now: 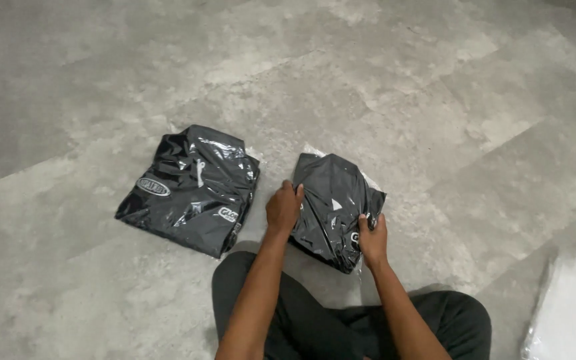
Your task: The person folds a black shirt and places it into a clear plastic bag, smoothing the package and stacking it with others. The process is repeated with additional shirts, each being folded and bagged individually.
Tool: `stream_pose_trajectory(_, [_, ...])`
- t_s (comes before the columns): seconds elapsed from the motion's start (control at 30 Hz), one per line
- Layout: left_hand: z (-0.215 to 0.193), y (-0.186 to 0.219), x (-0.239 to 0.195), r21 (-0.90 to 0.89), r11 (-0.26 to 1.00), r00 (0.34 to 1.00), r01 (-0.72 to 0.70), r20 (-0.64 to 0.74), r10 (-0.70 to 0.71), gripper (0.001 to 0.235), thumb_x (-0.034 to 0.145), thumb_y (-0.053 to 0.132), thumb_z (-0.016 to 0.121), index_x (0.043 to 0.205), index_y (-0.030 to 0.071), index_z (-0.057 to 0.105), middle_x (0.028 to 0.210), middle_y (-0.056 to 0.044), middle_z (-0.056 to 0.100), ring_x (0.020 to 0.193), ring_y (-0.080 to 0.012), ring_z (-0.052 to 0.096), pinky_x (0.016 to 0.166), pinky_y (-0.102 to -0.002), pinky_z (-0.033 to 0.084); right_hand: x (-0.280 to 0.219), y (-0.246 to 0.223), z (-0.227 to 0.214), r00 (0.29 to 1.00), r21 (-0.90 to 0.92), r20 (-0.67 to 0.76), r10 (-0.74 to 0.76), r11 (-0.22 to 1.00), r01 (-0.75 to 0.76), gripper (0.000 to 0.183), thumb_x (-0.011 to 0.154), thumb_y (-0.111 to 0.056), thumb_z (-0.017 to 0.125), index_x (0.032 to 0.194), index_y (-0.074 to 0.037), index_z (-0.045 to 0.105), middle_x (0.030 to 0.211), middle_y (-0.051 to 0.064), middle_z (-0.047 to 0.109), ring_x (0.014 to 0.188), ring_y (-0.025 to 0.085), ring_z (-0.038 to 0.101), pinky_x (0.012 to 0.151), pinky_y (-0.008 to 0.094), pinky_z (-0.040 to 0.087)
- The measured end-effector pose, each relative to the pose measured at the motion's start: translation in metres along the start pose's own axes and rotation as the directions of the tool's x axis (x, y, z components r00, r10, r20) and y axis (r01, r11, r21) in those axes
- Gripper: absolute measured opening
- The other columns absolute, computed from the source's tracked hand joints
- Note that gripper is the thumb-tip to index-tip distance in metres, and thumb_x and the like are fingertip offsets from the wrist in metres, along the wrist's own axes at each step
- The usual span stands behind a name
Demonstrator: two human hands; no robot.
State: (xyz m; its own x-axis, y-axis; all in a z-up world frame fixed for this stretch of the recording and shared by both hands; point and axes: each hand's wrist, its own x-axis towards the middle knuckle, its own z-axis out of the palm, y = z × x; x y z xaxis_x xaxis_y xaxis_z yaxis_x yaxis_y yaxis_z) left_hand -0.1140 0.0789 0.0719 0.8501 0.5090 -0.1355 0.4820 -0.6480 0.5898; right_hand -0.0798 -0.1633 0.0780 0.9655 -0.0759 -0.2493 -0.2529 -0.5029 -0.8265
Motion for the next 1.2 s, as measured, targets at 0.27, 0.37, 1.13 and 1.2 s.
stream_pose_trajectory(0.27, [-0.188,-0.079,0.045,-0.02,0.996,0.993,0.084,-0.077,-0.085,0.057,0.108,0.054,0.045,0.119,0.001,0.063,0.102,-0.03,0.076,0.099,-0.049,0.075,0.081,-0.06,0.059,-0.044,-0.136,0.11,0.975,0.183,0.098,-0.199,0.967,0.179,0.035,0.105,-0.027,0.065,0.126,0.0,0.057,0.125,0.028,0.063,0.12,0.034,0.06,0.099,0.047,0.049])
stream_pose_trajectory(0.37, [-0.239,-0.142,0.05,0.044,0.991,0.988,0.128,-0.089,-0.124,0.06,0.106,0.058,0.047,0.122,0.003,0.064,0.103,-0.026,0.077,0.103,-0.0461,0.075,0.085,-0.059,0.059,-0.067,-0.163,0.161,0.954,0.258,0.207,-0.218,0.953,0.162,0.028,0.105,-0.025,0.065,0.122,-0.004,0.059,0.112,0.02,0.069,0.104,0.025,0.065,0.088,0.042,0.054])
stream_pose_trajectory(1.13, [-0.252,-0.259,0.043,0.033,0.962,0.962,0.27,0.02,-0.271,0.069,0.104,0.069,0.046,0.119,0.003,0.061,0.114,-0.028,0.073,0.11,-0.0489,0.071,0.091,-0.06,0.057,-0.11,-0.178,0.24,0.857,0.023,0.496,-0.141,0.989,0.149,0.066,0.109,-0.033,0.055,0.165,-0.011,0.028,0.145,0.028,0.06,0.124,0.046,0.064,0.103,0.059,0.054])
stream_pose_trajectory(1.2, [-0.251,-0.257,0.04,0.017,0.971,0.97,0.24,-0.038,-0.239,0.065,0.107,0.064,0.048,0.117,0.001,0.063,0.107,-0.028,0.074,0.104,-0.048,0.074,0.085,-0.058,0.059,-0.113,-0.179,0.238,0.858,0.034,0.509,-0.066,0.998,0.057,0.053,0.109,-0.037,0.054,0.154,-0.014,0.04,0.092,0.022,0.074,0.044,0.027,0.065,0.039,0.032,0.059])
